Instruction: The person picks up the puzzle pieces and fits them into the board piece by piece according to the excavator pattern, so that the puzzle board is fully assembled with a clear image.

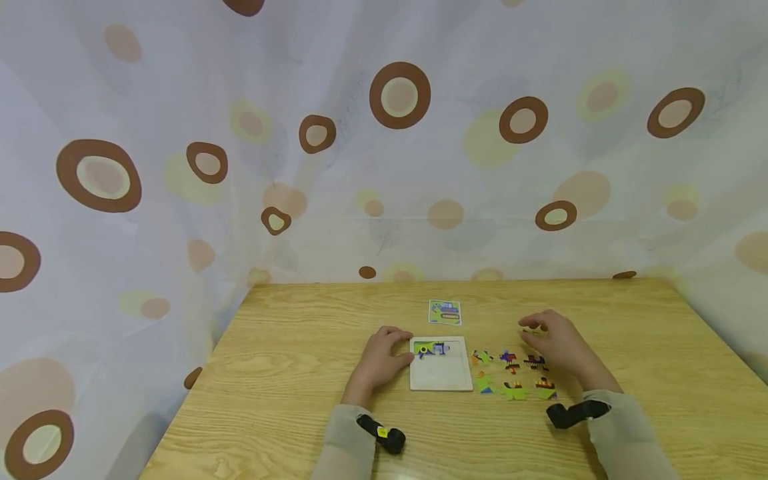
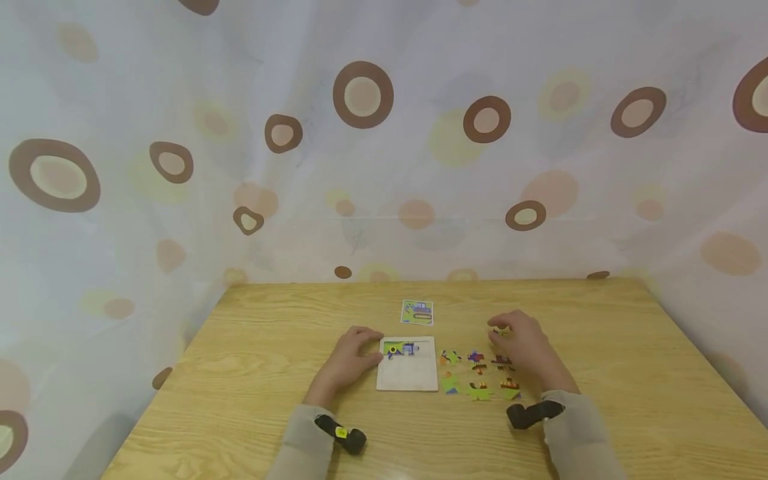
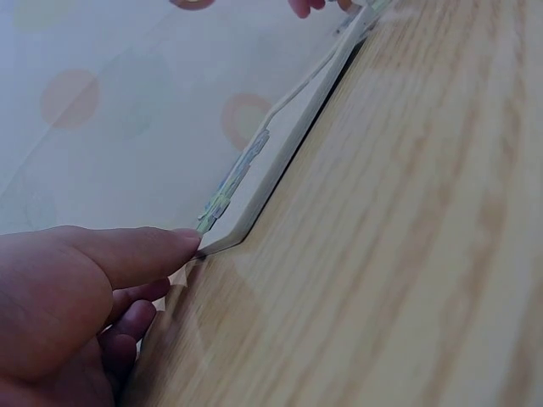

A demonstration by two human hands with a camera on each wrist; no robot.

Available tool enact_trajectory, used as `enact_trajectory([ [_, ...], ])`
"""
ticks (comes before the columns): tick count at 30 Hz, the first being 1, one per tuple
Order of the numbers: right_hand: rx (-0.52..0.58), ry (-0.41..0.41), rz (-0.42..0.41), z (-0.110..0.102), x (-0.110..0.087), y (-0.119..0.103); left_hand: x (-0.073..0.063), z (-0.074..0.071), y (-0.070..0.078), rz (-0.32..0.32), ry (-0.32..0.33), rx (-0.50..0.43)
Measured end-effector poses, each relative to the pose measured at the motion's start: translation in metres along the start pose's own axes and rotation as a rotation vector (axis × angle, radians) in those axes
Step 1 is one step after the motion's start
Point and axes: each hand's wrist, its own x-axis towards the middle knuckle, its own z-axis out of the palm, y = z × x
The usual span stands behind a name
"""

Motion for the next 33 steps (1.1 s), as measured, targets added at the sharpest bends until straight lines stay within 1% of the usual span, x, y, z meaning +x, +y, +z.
enact_trajectory([
  [5,0.020,-0.020,0.046,0.002,-0.001,0.007,0.000,0.000,-0.001,-0.004,-0.002,-0.005],
  [12,0.035,-0.038,0.070,0.003,-0.004,0.012,0.000,0.000,-0.002,-0.002,0.004,-0.005],
  [16,0.025,-0.051,0.082,0.004,-0.005,0.015,0.000,0.000,-0.002,-0.001,0.000,-0.007],
  [27,-0.050,-0.056,0.076,0.007,-0.004,0.021,0.000,-0.001,0.001,-0.005,-0.005,-0.009],
  [33,-0.056,-0.056,0.066,0.007,-0.004,0.022,0.001,0.000,-0.001,-0.013,-0.005,-0.001],
])
